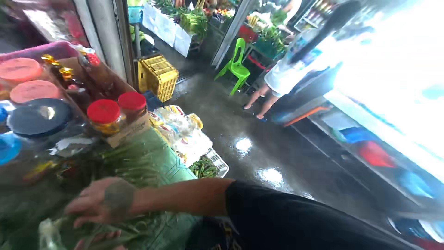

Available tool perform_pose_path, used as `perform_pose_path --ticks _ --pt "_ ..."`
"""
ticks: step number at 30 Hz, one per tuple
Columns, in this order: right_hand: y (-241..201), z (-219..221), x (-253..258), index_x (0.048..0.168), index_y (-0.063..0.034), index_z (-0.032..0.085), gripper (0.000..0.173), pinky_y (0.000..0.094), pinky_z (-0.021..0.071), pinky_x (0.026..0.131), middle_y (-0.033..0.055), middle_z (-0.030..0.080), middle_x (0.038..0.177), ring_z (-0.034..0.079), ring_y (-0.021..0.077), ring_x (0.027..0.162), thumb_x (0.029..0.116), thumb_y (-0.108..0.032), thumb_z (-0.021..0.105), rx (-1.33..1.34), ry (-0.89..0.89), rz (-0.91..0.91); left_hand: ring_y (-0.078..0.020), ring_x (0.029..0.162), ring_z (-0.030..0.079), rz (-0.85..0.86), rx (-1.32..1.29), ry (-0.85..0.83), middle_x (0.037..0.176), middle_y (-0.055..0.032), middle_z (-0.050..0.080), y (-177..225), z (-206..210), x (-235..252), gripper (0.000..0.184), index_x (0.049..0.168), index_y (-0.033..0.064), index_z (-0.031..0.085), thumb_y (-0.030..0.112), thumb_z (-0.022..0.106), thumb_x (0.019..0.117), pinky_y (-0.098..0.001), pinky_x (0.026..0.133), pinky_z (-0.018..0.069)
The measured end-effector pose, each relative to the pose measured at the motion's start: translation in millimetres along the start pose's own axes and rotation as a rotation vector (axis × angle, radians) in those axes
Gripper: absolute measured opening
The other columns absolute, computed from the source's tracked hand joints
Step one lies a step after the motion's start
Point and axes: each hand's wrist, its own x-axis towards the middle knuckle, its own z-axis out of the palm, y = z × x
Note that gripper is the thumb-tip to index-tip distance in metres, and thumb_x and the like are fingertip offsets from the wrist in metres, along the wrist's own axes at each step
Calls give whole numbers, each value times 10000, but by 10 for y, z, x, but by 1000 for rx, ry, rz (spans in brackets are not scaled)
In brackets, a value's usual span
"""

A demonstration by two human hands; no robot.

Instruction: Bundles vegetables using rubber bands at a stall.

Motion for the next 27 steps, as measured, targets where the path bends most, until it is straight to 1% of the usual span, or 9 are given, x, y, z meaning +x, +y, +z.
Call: perform_pose_path --ticks 2,3,5,7,11,16,19,23,27 --pt "-204 -237 -289 1080 -86 786 196 435 557 953 143 711 1108 673 274 1077 965 -221 704 231 -31 137 -92 1143 631 24 -6 -49 1218 59 658 -17 257 135 444 1393 157 470 447 507 1059 -330 1005 529" --pt "-270 -303 -460 1036 -63 797 187 424 543 965 166 699 1130 658 279 1094 971 -195 682 298 -31 207 -76 1141 625 -24 11 -48 1222 57 641 -6 404 118 375 1397 128 441 327 463 1081 -314 991 539" --pt "-253 -404 -711 1016 -24 795 172 401 545 975 171 706 1145 666 254 1088 974 -120 658 390 11 367 -106 918 702 -219 -78 116 987 23 705 36 653 99 325 1231 116 540 258 270 1118 -349 815 613" --pt "28 -565 -840 1077 -10 753 217 404 572 956 133 715 1124 691 206 1042 1025 -167 612 390 27 603 -105 724 676 -403 -216 202 796 48 656 -30 645 121 468 1108 190 580 440 184 1123 -343 688 616" --pt "872 -875 -1155 1181 -46 686 349 504 571 863 133 713 1074 692 248 950 1070 -338 531 322 48 971 -112 632 617 -558 -236 139 778 26 602 -135 372 -11 559 1112 176 587 535 158 1097 -293 573 573" --pt "1248 -705 -1381 1179 -17 686 312 539 560 874 175 707 1044 689 294 922 1036 -284 610 267 -134 959 -212 738 686 -600 -171 138 925 -86 676 -98 117 -308 667 1092 58 611 526 135 1099 -415 681 625" --pt "1234 -474 -1181 1258 -64 667 321 567 554 916 172 714 1105 700 319 993 1017 -273 630 137 -170 913 -210 671 672 -620 -183 159 808 -57 643 -94 79 -393 615 1084 81 563 518 130 1097 -434 642 628" --pt "1214 -105 -890 1389 -74 606 399 617 493 1023 265 585 1354 583 438 1249 1017 -215 582 -117 -195 885 -115 495 515 -681 -190 185 658 10 512 -83 101 -451 621 1060 140 533 595 110 1066 -272 457 504" --pt "1265 19 -791 1329 -10 610 402 606 466 1062 258 612 1326 570 434 1271 1016 -263 611 -81 -126 965 -114 483 498 -671 -159 258 679 -6 503 -71 129 -507 487 1073 96 532 464 216 1120 -257 440 491"
